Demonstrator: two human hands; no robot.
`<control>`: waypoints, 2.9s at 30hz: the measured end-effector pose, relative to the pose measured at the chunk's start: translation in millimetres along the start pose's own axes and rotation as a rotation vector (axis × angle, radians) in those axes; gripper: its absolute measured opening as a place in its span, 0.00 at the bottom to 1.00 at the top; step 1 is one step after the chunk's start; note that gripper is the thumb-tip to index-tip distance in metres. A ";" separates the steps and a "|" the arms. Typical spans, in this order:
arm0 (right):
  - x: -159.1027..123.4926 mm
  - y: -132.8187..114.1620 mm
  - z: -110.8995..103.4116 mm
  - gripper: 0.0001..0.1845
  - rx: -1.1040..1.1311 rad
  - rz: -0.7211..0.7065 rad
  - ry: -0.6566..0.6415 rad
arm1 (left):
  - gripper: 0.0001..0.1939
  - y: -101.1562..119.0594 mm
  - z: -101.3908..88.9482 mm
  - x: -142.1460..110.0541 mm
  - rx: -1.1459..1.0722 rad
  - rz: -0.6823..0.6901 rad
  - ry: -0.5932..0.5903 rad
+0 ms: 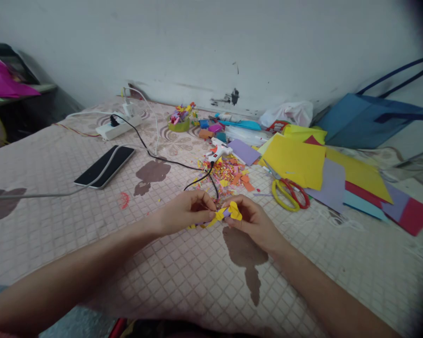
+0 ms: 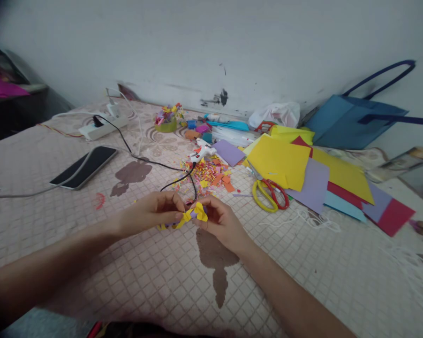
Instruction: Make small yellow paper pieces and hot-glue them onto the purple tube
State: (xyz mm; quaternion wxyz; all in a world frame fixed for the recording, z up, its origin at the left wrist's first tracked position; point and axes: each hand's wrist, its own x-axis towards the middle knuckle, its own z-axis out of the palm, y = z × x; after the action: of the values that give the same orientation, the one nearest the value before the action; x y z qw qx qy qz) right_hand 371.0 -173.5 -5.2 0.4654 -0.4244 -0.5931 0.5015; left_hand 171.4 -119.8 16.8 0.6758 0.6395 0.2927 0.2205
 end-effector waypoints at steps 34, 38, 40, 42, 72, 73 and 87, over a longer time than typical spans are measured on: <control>13.7 -2.8 5.8 0.07 -0.120 0.007 0.129 | 0.05 15.8 -11.5 0.0 0.241 0.351 0.480; 20.5 -6.1 13.5 0.14 -0.304 -0.020 0.162 | 0.10 14.0 -24.8 6.9 -0.041 0.237 0.515; 24.1 -6.1 14.7 0.15 -0.353 -0.041 0.203 | 0.11 12.6 -31.4 9.6 -0.120 0.199 0.559; 28.0 -6.2 16.7 0.07 -0.327 -0.051 0.185 | 0.11 11.6 -35.8 12.5 -0.223 0.171 0.565; 167.9 -10.0 -58.1 0.19 -1.114 0.162 0.302 | 0.09 13.3 -94.6 15.6 0.171 0.364 0.794; 178.1 -7.0 -55.0 0.22 -1.139 0.204 0.307 | 0.09 12.1 -95.9 14.6 0.174 0.360 0.794; 205.3 -4.8 -32.1 0.17 -0.958 0.282 0.594 | 0.06 4.5 -105.4 9.6 0.196 0.347 0.809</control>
State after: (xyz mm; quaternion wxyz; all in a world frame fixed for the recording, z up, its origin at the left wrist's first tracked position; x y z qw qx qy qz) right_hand 359.8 31.5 27.5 0.2968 -0.7852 -0.5354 0.0939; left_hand 107.3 -35.4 19.1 0.3964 0.6022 0.4415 0.5341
